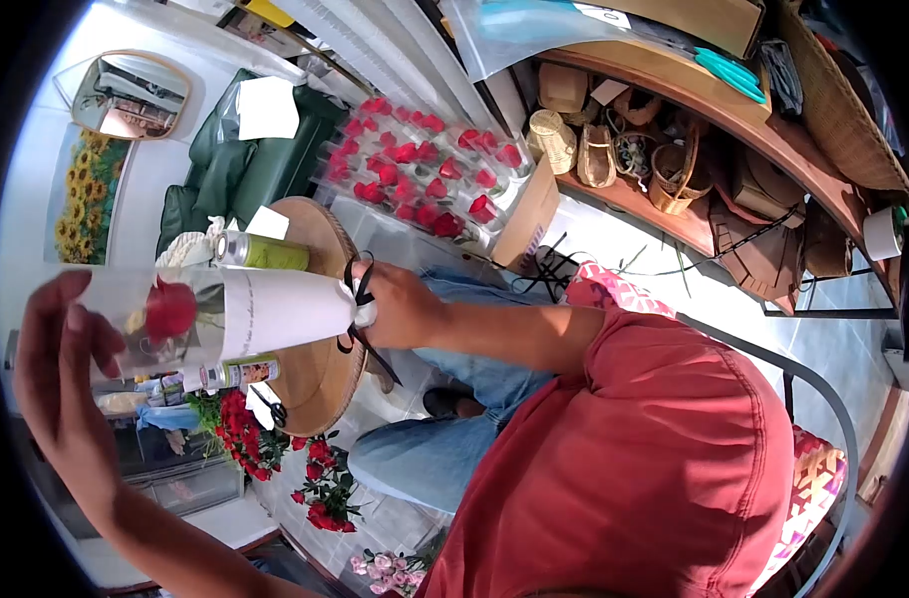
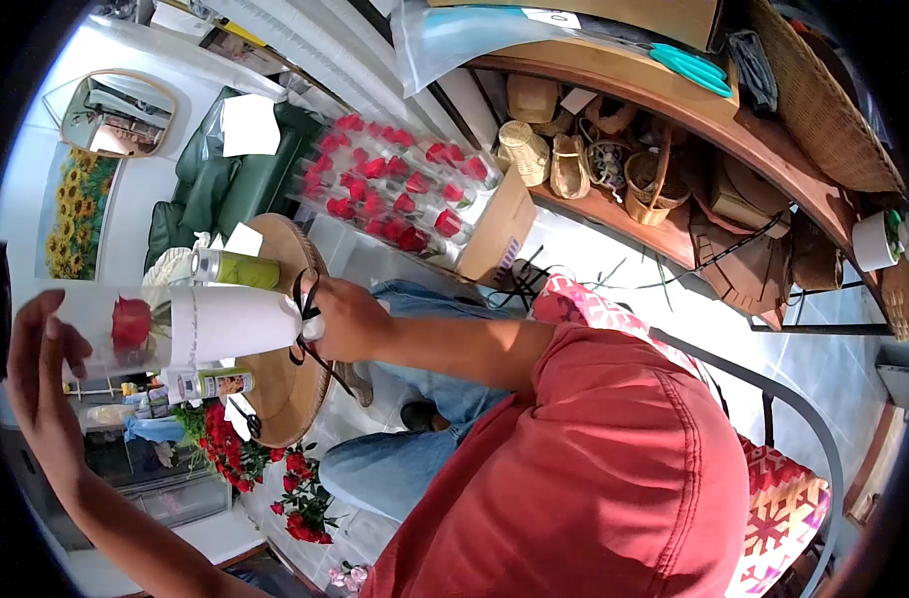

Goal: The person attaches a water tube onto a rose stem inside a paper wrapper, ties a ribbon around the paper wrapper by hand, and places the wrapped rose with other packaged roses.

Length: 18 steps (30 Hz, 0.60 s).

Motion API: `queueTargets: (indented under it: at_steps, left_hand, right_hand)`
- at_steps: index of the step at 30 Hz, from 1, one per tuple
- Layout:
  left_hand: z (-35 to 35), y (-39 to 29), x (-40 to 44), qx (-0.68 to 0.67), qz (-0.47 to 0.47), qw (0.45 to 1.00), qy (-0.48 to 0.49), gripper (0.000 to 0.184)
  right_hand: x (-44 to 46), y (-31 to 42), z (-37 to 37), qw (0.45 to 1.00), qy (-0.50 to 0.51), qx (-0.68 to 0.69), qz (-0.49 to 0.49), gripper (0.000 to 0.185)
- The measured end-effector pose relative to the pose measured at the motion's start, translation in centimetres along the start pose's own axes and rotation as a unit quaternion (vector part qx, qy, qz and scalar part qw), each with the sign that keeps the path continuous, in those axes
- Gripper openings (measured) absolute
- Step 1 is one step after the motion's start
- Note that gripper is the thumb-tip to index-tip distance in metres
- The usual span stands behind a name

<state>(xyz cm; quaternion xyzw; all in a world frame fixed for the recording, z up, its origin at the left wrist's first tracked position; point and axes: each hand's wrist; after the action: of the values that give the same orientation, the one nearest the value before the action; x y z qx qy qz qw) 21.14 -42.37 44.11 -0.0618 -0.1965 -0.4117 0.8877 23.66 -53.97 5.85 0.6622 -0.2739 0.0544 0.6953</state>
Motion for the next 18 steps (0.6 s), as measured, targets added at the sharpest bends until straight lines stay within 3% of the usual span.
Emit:
queueTargets:
  at_steps: [6,11,12,14,15,16,18]
  left_hand:
    - [-3.5,-7.2,-3.7,0.019,0.074,0.992,-0.102,0.033]
    - [-3.6,-11.0,-4.4,0.013,-0.033,0.998,-0.047,0.022]
    - [-3.5,-10.3,-4.6,0.013,-0.032,0.998,-0.046,0.022]
    - [-2.8,-8.3,-5.2,0.006,0.083,0.993,-0.082,0.032]
    - [-3.5,-8.6,-4.5,0.058,0.106,0.984,-0.13,0.033]
    - [-2.0,-6.0,-4.1,0.05,0.088,0.99,-0.098,0.034]
    - [1.6,-0.5,-3.7,0.016,0.056,0.998,-0.002,0.035]
  right_hand:
    - [-0.5,-1.0,-0.7,0.998,0.019,-0.024,-0.051,0.065]
    - [-0.8,-1.3,-0.9,0.999,0.015,-0.013,-0.046,0.066]
    - [-0.8,-1.4,-0.8,0.998,0.04,-0.021,-0.04,0.065]
    - [-0.8,-1.5,-0.8,0.997,0.071,-0.024,-0.033,0.065]
    - [-0.5,-1.7,-0.5,0.995,0.098,0.0,0.033,0.063]
    - [-0.2,-1.8,-0.2,0.987,0.125,0.026,0.099,0.061]
    - [0.3,-0.6,1.4,0.978,0.162,0.015,0.129,0.06]
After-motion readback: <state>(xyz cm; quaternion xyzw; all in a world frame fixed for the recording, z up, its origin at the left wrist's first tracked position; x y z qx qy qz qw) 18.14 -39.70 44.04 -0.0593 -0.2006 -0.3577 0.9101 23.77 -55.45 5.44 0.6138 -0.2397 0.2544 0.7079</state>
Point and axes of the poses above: each hand's wrist, its own x-axis towards the middle knuckle, its own z-axis out of the back of the hand, y = z × x, and after that the axes turned 10 degrees about -z, right-handed
